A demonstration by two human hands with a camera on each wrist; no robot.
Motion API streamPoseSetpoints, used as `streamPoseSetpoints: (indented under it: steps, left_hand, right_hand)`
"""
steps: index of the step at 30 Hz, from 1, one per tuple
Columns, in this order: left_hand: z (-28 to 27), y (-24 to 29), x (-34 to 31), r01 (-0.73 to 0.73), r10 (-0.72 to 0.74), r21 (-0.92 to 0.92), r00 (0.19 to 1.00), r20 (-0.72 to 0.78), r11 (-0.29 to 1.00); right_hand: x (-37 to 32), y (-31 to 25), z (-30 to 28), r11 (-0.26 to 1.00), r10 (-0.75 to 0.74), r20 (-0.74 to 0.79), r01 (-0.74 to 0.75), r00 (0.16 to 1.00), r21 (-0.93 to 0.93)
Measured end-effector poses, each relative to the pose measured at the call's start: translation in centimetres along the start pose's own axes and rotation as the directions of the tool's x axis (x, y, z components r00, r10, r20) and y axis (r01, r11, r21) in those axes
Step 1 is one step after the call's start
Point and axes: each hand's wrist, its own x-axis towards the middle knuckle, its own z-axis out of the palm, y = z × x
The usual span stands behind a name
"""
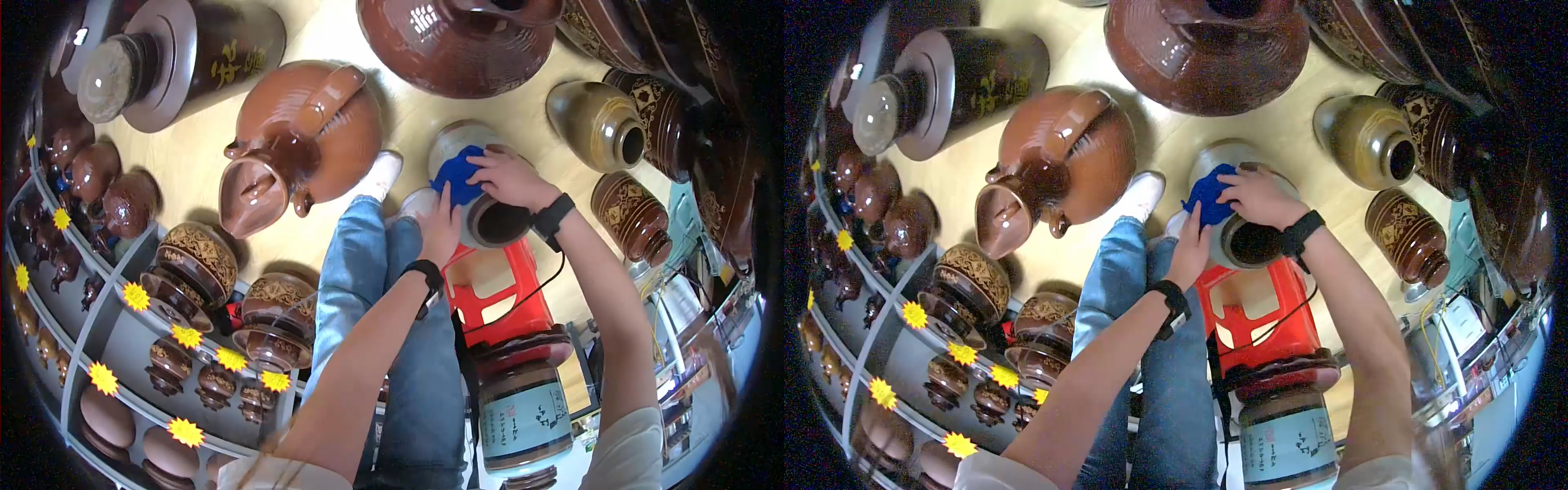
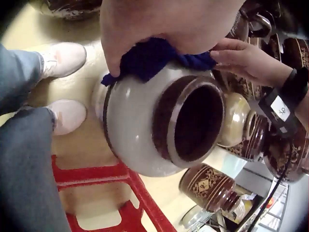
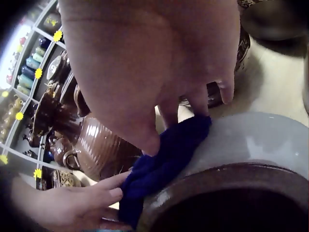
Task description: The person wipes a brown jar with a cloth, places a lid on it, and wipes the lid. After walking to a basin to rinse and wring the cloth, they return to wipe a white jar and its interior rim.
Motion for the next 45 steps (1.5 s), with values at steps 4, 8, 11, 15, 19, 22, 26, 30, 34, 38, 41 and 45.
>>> streamPoseSetpoints:
  steps: [4,8,11,15,19,22,26,30,34,38,41,45]
  left_hand:
    - [0.5,-1.1,0.1,-0.076,0.065,-0.091,0.99,-0.124,0.993]
    - [-0.1,-3.2,2.2,0.084,-0.092,-0.187,0.995,-0.037,0.979]
    - [-0.1,-5.9,4.5,0.173,-0.158,-0.207,0.984,0.085,0.963]
    - [1.3,-10.2,7.4,0.095,-0.073,-0.288,0.994,0.086,0.953]
    - [1.9,-12.1,8.9,0.082,-0.067,-0.323,0.996,0.06,0.943]
    - [1.9,-12.8,10.2,0.138,-0.113,-0.288,0.989,0.1,0.948]
    - [3.2,-14.9,12.3,0.13,-0.107,-0.342,0.991,0.086,0.93]
    - [4.7,-17.3,13.9,0.085,-0.064,-0.255,0.994,0.089,0.963]
    - [5.0,-18.0,15.6,0.231,-0.195,-0.38,0.972,0.132,0.896]
    - [6.6,-20.3,16.9,0.297,-0.262,-0.397,0.955,0.142,0.868]
    - [6.0,-20.4,16.1,0.127,-0.103,-0.247,0.989,0.109,0.961]
    - [4.8,-18.7,13.7,0.312,-0.268,-0.452,0.95,0.161,0.836]
  right_hand:
    - [1.0,0.1,0.5,1.0,0.009,-0.044,-0.009,0.999,-0.01]
    - [4.3,0.7,0.7,0.998,0.018,0.107,-0.025,0.994,0.063]
    - [7.7,1.2,1.5,0.99,0.117,0.307,-0.134,0.944,0.034]
    - [12.3,5.3,4.8,1.0,-0.003,0.467,-0.006,0.884,0.017]
    - [15.3,4.0,4.3,0.982,0.155,0.634,-0.191,0.758,-0.013]
    - [16.7,5.3,5.8,0.969,0.232,0.652,-0.229,0.722,-0.091]
    - [18.8,6.5,6.9,0.942,0.325,0.641,-0.295,0.695,-0.158]
    - [21.6,10.9,11.2,0.885,0.454,0.692,-0.372,0.562,-0.279]
    - [22.7,9.7,10.5,0.834,0.546,0.602,-0.443,0.583,-0.329]
    - [22.3,5.0,7.0,0.869,0.494,0.656,-0.302,0.571,-0.392]
    - [21.7,3.5,6.4,0.864,0.502,0.559,-0.364,0.659,-0.347]
    - [20.5,0.7,6.5,0.874,0.464,0.431,-0.32,0.774,-0.365]
